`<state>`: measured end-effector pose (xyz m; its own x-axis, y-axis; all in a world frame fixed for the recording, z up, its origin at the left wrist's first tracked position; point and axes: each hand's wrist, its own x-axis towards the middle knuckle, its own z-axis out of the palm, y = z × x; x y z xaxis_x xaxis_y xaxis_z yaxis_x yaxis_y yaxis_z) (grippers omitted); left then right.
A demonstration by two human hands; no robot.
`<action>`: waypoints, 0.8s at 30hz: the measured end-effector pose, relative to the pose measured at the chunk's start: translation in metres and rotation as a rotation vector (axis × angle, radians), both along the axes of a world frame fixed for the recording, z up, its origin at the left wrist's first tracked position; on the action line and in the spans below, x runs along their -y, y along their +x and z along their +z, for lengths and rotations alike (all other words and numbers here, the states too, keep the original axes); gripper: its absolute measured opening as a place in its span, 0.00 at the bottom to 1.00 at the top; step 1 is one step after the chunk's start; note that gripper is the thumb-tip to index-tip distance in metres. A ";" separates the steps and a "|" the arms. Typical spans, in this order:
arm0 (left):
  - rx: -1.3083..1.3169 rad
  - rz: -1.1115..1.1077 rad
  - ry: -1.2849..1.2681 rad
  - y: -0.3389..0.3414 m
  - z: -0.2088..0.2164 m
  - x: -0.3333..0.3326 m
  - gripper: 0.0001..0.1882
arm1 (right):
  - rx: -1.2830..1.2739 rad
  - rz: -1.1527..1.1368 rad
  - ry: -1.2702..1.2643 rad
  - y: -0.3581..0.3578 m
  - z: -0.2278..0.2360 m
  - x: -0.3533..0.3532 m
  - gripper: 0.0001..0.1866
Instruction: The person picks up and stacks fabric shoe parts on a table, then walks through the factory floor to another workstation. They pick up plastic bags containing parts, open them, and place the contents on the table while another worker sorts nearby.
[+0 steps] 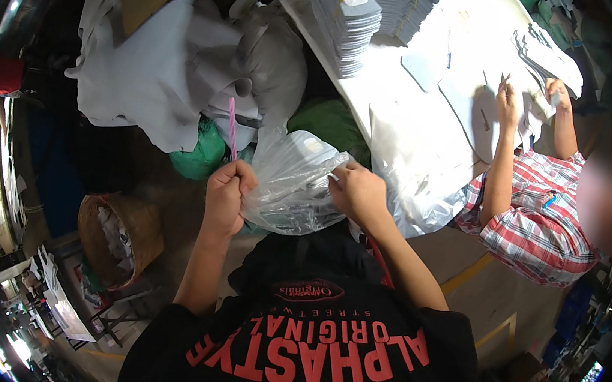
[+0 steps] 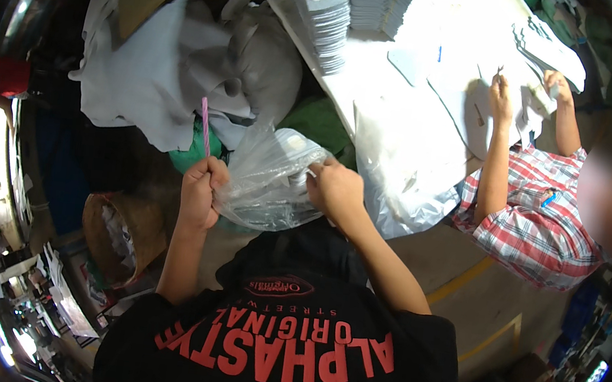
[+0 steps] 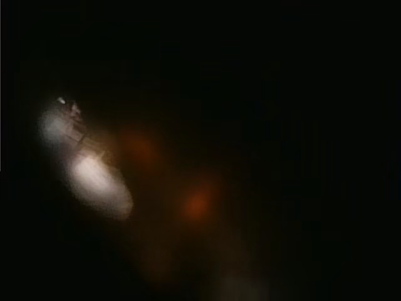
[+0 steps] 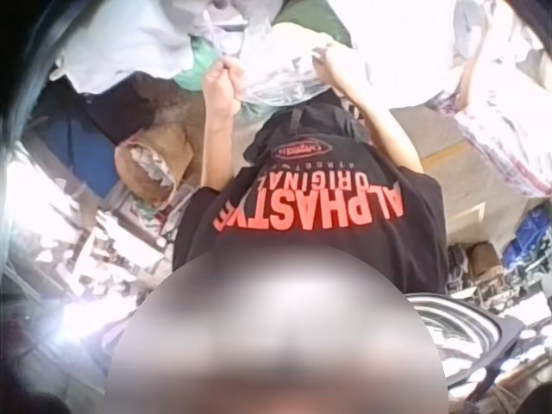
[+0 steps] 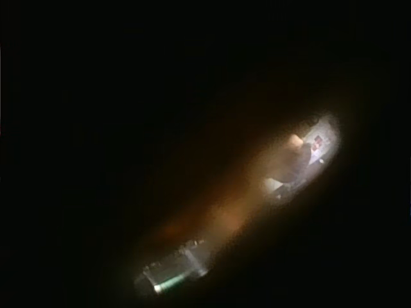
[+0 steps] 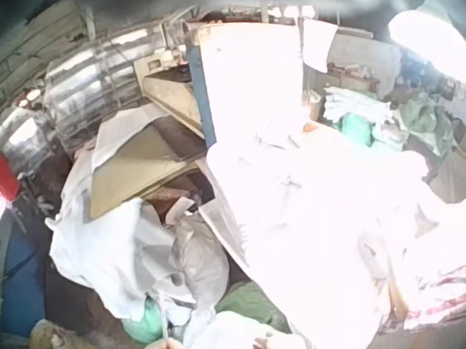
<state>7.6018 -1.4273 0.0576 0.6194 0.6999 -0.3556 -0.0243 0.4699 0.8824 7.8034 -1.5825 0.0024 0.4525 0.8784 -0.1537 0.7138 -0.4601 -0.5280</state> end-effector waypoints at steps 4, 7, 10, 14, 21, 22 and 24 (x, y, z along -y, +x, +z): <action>-0.071 0.024 0.059 -0.054 -0.011 0.009 0.11 | -0.270 -0.088 0.005 -0.043 -0.004 0.005 0.12; -0.181 0.064 0.136 -0.114 -0.031 0.010 0.11 | -0.372 -0.094 -0.064 -0.065 -0.012 0.028 0.11; -0.106 0.239 -0.104 -0.170 -0.069 0.017 0.11 | -0.520 -0.105 -0.108 -0.094 -0.030 0.057 0.10; -0.186 0.251 -0.239 -0.220 -0.125 0.041 0.11 | -0.547 -0.137 -0.232 -0.144 -0.064 0.090 0.10; -0.341 0.218 -0.316 -0.228 -0.181 0.064 0.13 | -0.615 -0.334 -0.113 -0.161 -0.105 0.089 0.09; -0.337 0.260 -0.367 -0.228 -0.184 0.063 0.13 | -0.606 -0.311 -0.071 -0.157 -0.107 0.081 0.09; -0.315 0.292 -0.353 -0.228 -0.185 0.056 0.14 | -0.574 -0.279 -0.022 -0.148 -0.108 0.058 0.09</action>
<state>7.3743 -1.4831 -0.1275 0.2433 0.6317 -0.7360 0.0416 0.7513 0.6586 7.6559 -1.6407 -0.1055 0.5045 0.7333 -0.4559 0.1719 -0.6027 -0.7792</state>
